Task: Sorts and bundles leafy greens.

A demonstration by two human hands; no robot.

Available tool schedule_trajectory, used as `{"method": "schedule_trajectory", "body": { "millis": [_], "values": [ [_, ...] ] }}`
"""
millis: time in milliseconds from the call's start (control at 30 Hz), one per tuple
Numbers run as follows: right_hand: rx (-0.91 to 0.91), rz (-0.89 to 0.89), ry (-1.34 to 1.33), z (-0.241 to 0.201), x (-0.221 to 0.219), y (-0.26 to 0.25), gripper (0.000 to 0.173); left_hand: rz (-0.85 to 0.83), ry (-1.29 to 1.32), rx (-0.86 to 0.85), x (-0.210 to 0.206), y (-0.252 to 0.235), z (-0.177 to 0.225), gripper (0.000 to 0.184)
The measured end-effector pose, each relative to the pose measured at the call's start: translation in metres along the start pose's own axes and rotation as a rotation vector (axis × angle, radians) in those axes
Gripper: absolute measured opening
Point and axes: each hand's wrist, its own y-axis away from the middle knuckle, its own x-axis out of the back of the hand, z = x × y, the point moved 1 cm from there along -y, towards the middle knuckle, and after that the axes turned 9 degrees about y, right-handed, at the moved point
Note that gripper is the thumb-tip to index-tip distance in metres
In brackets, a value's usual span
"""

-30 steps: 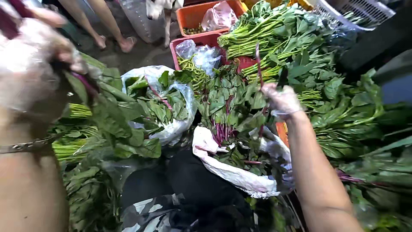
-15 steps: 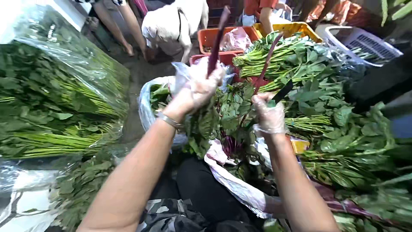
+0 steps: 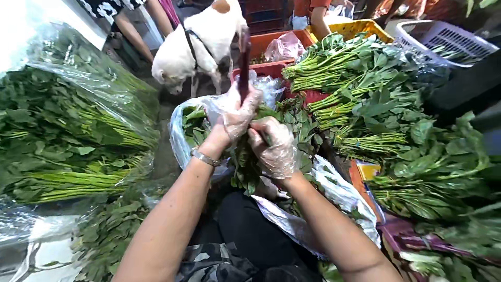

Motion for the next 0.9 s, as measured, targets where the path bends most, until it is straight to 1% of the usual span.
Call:
{"method": "schedule_trajectory", "body": {
  "millis": [67,100,133,167,200,233,267,300,333,367,433,500,567,600,700,800,833,867,900],
  "values": [
    [-0.005,-0.203,-0.105,0.004,0.017,-0.009,0.025,0.107,0.013,0.017,0.018,0.005,0.008,0.029],
    [-0.017,-0.205,-0.155,0.014,0.027,-0.014,0.027,0.141,0.045,-0.004,0.032,0.008,0.013,0.026],
    [-0.060,-0.177,-0.182,0.028,0.039,-0.019,0.028,0.153,0.095,-0.057,0.049,0.010,0.019,0.018],
    [-0.138,-0.142,-0.194,0.046,0.053,-0.021,0.028,0.150,0.126,-0.118,0.068,0.013,0.025,0.017],
    [-0.236,-0.115,-0.164,0.066,0.066,-0.020,0.026,0.147,0.160,-0.166,0.090,0.017,0.028,0.023],
    [-0.328,-0.131,-0.073,0.084,0.077,-0.017,0.024,0.130,0.168,-0.195,0.115,0.020,0.029,0.027],
    [-0.403,-0.214,0.069,0.099,0.085,-0.010,0.022,0.114,0.157,-0.234,0.142,0.019,0.024,0.028],
    [-0.456,-0.359,0.202,0.106,0.091,0.001,0.021,0.087,0.158,-0.262,0.169,0.019,0.016,0.027],
    [-0.477,-0.532,0.289,0.104,0.093,0.013,0.019,0.052,0.178,-0.273,0.192,0.020,0.008,0.026],
    [-0.441,-0.690,0.327,0.106,0.090,0.026,0.019,0.030,0.205,-0.291,0.208,0.022,0.001,0.023],
    [-0.299,-0.966,0.373,0.112,0.074,0.055,0.029,0.014,0.272,-0.263,0.234,0.031,-0.014,0.017],
    [-0.219,-1.225,0.466,0.108,0.058,0.075,0.043,0.121,0.273,-0.211,0.234,0.030,-0.020,0.024],
    [-0.160,-1.407,0.580,0.107,0.048,0.082,0.045,0.209,0.215,-0.161,0.222,0.034,-0.023,0.032],
    [-0.140,-1.450,0.614,0.107,0.047,0.080,0.044,0.237,0.234,-0.138,0.216,0.042,-0.026,0.033],
    [-0.017,-1.430,0.642,0.114,0.052,0.074,0.039,0.225,0.291,-0.149,0.203,0.051,-0.028,0.031],
    [0.053,-1.460,0.668,0.122,0.052,0.071,0.036,0.225,0.234,-0.180,0.189,0.049,-0.022,0.029],
    [0.067,-1.440,0.659,0.123,0.053,0.069,0.035,0.229,0.220,-0.184,0.181,0.048,-0.017,0.030],
    [0.063,-1.375,0.630,0.123,0.056,0.065,0.036,0.234,0.201,-0.194,0.173,0.045,-0.011,0.029],
    [0.028,-1.250,0.565,0.121,0.062,0.056,0.038,0.238,0.172,-0.208,0.165,0.041,-0.005,0.028]
  ]
}}
